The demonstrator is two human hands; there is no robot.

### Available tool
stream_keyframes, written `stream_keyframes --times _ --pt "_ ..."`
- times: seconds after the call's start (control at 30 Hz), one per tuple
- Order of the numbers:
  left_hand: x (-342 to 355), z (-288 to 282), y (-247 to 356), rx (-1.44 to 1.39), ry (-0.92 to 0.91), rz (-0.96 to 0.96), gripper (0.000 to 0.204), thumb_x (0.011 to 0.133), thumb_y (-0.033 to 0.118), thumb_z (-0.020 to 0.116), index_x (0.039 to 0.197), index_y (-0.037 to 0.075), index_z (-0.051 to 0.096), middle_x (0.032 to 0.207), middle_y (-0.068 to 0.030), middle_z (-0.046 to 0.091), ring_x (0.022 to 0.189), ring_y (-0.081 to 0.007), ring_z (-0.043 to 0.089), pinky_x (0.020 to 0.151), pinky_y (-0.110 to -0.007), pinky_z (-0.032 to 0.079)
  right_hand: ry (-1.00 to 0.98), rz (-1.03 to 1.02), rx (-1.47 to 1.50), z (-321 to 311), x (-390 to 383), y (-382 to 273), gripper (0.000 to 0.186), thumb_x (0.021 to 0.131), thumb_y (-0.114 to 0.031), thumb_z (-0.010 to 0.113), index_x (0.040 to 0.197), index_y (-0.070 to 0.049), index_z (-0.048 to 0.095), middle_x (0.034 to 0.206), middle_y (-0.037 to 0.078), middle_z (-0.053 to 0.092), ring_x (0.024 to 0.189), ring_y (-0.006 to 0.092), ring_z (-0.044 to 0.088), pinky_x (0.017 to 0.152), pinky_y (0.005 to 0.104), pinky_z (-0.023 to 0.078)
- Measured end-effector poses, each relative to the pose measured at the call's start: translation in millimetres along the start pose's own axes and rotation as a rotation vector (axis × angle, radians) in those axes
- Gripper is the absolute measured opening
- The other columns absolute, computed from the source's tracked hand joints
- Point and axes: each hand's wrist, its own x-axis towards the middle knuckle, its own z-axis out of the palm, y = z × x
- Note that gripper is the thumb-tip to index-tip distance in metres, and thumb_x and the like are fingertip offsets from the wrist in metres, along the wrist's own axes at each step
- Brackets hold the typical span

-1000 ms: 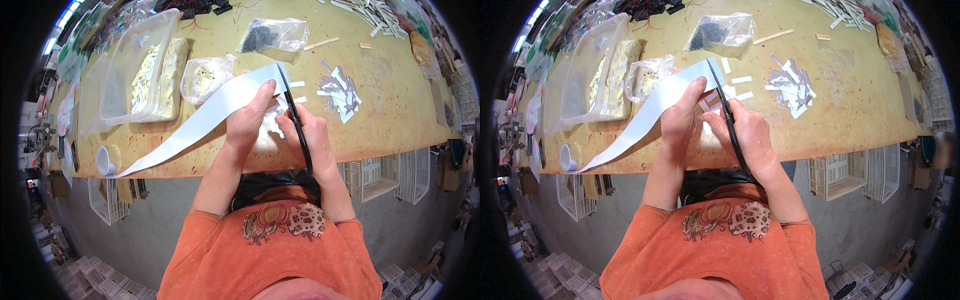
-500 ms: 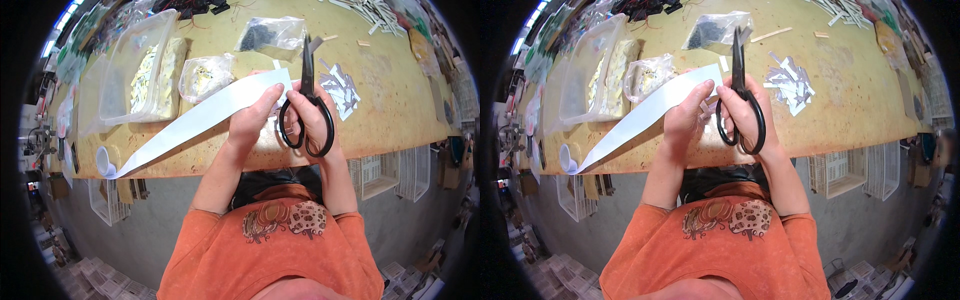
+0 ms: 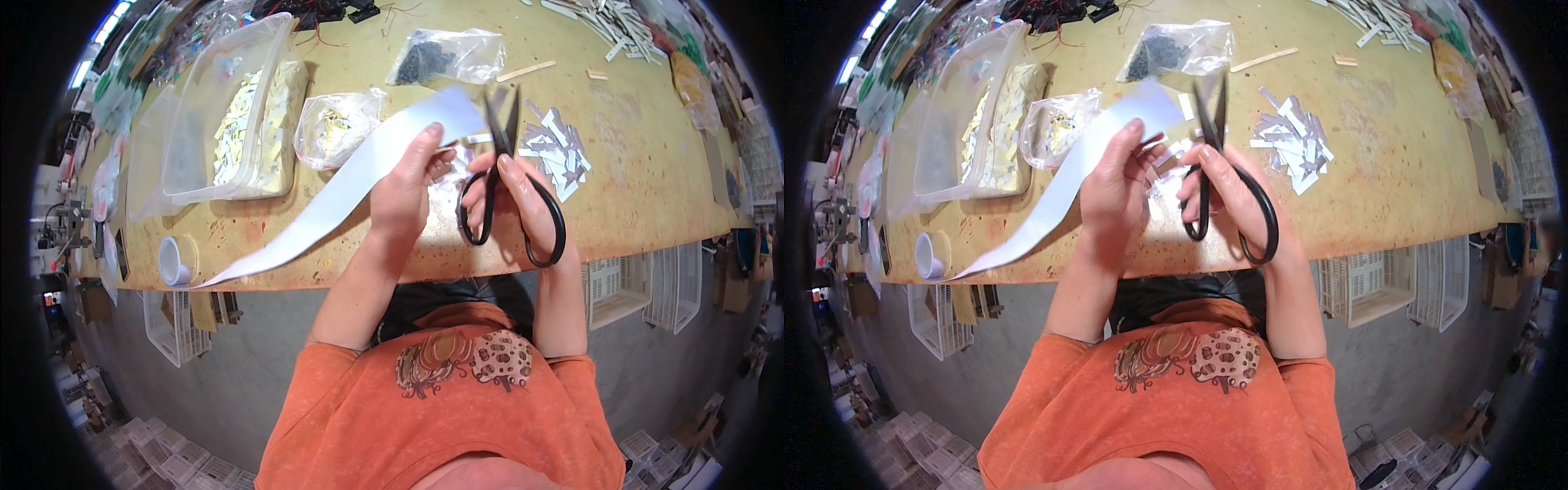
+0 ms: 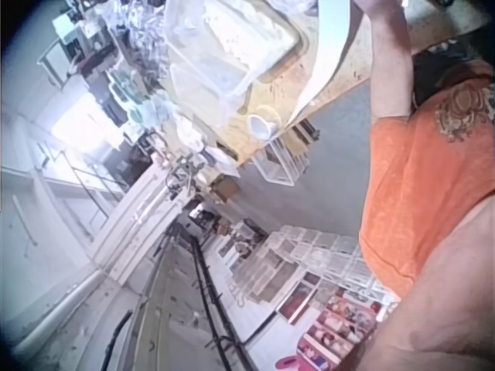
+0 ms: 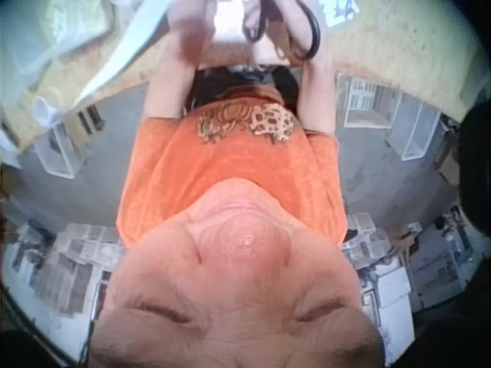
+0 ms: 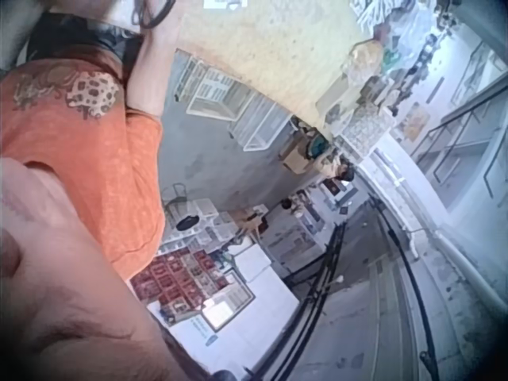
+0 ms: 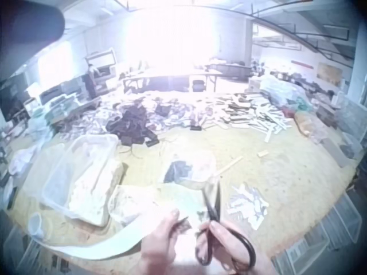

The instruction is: The person uses scissors to cut a white adhesive tape into small rectangular pieces. The cut pieces are dropped onto the workbench, accumulating in a pile.

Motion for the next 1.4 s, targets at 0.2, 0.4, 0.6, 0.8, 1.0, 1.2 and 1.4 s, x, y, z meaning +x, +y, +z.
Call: stream_keyframes --times 0.2,0.4,0.6,0.8,1.0,1.2,1.4 --pt "3.6 4.5 6.9 -0.018 -0.194 -0.023 0.019 0.101 0.011 0.057 0.116 0.001 0.062 0.111 -0.0111 0.065 0.099 -0.0209 0.065 0.096 -0.037 0.052 -0.333 0.071 0.396 -10.8 -5.2 15.6 0.069 0.108 -0.051 0.023 0.122 0.009 0.053 0.092 0.023 0.071 0.068 0.0264 0.069 0.066 0.0330 0.056" --pt "16.6 -16.7 0.1 -0.033 -0.401 -0.074 0.019 0.101 0.009 0.057 0.117 -0.001 0.061 0.103 -0.0094 0.067 0.091 -0.0166 0.065 0.082 -0.032 0.056 -0.321 0.090 0.069 -7.8 -14.3 15.3 0.065 0.108 -0.048 0.028 0.119 0.009 0.056 0.090 0.021 0.071 0.067 0.0225 0.068 0.064 0.0299 0.054" --pt "2.7 4.2 6.0 0.229 -0.013 0.234 0.016 0.097 0.012 0.065 0.110 0.002 0.064 0.099 -0.0043 0.066 0.088 -0.0120 0.063 0.078 -0.029 0.055 -0.067 0.109 -0.193 2.8 -29.2 3.7 0.053 0.107 -0.047 0.040 0.117 0.002 0.058 0.081 0.011 0.067 0.066 0.0166 0.064 0.063 0.0282 0.052" --pt "-2.7 7.1 3.9 0.255 -0.058 0.207 0.015 0.096 0.010 0.066 0.108 0.002 0.060 0.098 -0.0046 0.065 0.085 -0.0106 0.064 0.074 -0.027 0.058 0.127 -0.133 -0.594 16.1 -27.3 4.4 0.046 0.100 -0.046 0.058 0.107 -0.001 0.059 0.074 0.010 0.061 0.068 0.0188 0.061 0.064 0.0325 0.049" --pt "-2.4 6.2 3.3 0.227 -0.086 0.178 0.014 0.097 0.009 0.065 0.108 0.002 0.060 0.099 -0.0059 0.065 0.084 -0.0111 0.065 0.075 -0.027 0.059 0.195 -0.226 -0.865 29.9 -19.4 4.4 0.045 0.095 -0.045 0.064 0.110 -0.003 0.056 0.083 0.023 0.067 0.084 0.0444 0.067 0.069 0.0480 0.052" --pt "-2.2 4.9 3.2 0.221 -0.098 0.191 0.015 0.096 0.009 0.065 0.108 0.001 0.060 0.099 -0.0063 0.066 0.084 -0.0113 0.065 0.074 -0.027 0.059 0.178 -0.183 -0.841 29.4 -18.5 3.1 0.052 0.097 -0.053 0.059 0.108 -0.002 0.060 0.078 0.014 0.062 0.073 0.0253 0.062 0.070 0.0366 0.050" --pt "-2.0 4.0 1.2 0.213 -0.099 0.163 0.016 0.096 0.010 0.066 0.108 0.002 0.061 0.098 -0.0060 0.066 0.084 -0.0114 0.065 0.074 -0.026 0.058 0.182 -0.224 -0.874 28.5 -15.2 5.1 0.050 0.093 -0.050 0.065 0.108 -0.003 0.057 0.072 0.018 0.066 0.076 0.0411 0.069 0.066 0.0467 0.053"
